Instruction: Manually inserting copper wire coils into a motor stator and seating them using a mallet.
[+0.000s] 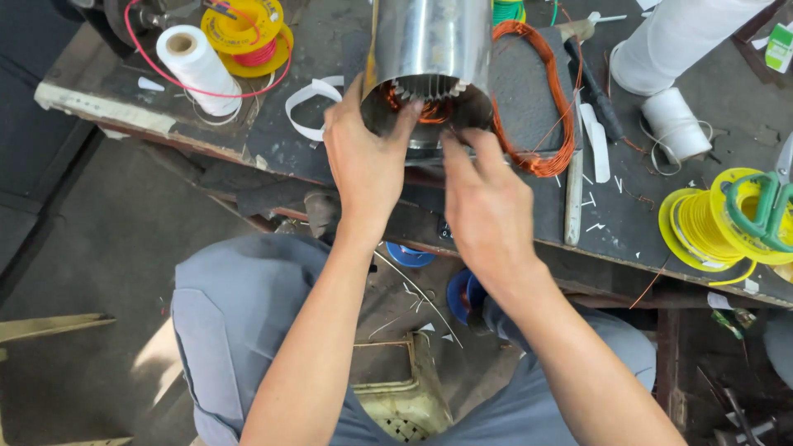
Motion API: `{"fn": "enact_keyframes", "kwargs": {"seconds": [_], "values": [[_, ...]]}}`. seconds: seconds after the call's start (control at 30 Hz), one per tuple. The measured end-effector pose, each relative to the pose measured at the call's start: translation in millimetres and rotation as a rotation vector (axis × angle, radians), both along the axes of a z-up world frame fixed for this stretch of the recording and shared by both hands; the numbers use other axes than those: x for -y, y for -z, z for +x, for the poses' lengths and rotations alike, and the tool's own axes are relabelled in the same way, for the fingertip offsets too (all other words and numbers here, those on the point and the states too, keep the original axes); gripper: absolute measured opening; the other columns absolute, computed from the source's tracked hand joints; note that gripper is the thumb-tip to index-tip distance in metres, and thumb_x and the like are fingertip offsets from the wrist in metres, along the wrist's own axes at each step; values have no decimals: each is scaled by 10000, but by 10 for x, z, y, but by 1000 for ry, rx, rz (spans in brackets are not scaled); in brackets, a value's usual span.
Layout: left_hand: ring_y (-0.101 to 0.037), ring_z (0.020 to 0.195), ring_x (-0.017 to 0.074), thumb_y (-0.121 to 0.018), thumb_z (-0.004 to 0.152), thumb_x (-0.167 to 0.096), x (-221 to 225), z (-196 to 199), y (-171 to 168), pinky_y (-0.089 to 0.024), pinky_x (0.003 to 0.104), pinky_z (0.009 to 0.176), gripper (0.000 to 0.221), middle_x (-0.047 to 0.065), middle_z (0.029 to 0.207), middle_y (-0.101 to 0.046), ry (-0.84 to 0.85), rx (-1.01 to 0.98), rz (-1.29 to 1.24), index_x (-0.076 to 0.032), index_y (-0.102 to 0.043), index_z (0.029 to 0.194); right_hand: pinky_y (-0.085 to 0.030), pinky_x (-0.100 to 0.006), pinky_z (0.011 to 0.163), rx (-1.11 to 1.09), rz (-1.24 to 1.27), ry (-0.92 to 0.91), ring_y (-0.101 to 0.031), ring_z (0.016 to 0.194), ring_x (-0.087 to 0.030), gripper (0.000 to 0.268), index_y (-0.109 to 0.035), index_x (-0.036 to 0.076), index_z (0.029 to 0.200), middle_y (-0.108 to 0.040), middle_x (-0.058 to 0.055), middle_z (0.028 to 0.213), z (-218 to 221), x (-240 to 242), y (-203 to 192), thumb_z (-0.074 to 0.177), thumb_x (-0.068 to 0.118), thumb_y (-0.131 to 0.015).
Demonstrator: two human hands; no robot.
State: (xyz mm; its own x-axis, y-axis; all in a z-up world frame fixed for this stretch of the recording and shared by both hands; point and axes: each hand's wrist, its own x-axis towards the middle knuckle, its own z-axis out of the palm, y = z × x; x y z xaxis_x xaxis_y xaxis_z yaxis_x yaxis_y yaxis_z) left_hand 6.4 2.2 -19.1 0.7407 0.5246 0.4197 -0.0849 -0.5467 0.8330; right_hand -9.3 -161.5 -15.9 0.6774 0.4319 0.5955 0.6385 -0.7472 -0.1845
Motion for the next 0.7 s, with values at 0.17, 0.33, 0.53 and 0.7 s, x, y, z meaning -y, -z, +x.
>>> {"fn": "enact_keyframes", "kwargs": {"seconds": [0.17,0.33,0.53,0.7], "values": [[-678,1231,561,-830,972,-385,68,52,28,-480,622,1114,700,339,1232,-706,0,10,-89,51,-601,1469,-653,-489,603,147,-130,74,-779,795,-364,441,-721,71,1397,-608,-95,1287,124,-213,30,965,16,-654],[-682,1188,499,-814,1008,-224,69,82,110,-446,598,1146,563,286,1167,-751,-29,79,-29,62,-602,1443,-619,-337,546,268,-374,200,-717,943,-265,479,-738,217,1422,-538,-58,1217,149,-187,109,967,102,-642],[-718,1209,433,-827,1004,-273,71,233,319,-538,517,1108,503,204,1155,-807,-126,69,-83,-83,-660,1438,-627,-300,602,245,-440,317,-682,1054,-323,527,-744,270,1416,-546,-90,1152,114,-391,230,894,201,-715],[-736,1190,475,-775,1040,-335,-95,140,89,-578,553,1039,500,260,1173,-800,31,70,-109,-63,-643,1438,-641,-393,629,69,-255,259,-698,1096,-336,562,-701,173,1471,-547,-104,1277,-73,-359,92,910,187,-727]]}}
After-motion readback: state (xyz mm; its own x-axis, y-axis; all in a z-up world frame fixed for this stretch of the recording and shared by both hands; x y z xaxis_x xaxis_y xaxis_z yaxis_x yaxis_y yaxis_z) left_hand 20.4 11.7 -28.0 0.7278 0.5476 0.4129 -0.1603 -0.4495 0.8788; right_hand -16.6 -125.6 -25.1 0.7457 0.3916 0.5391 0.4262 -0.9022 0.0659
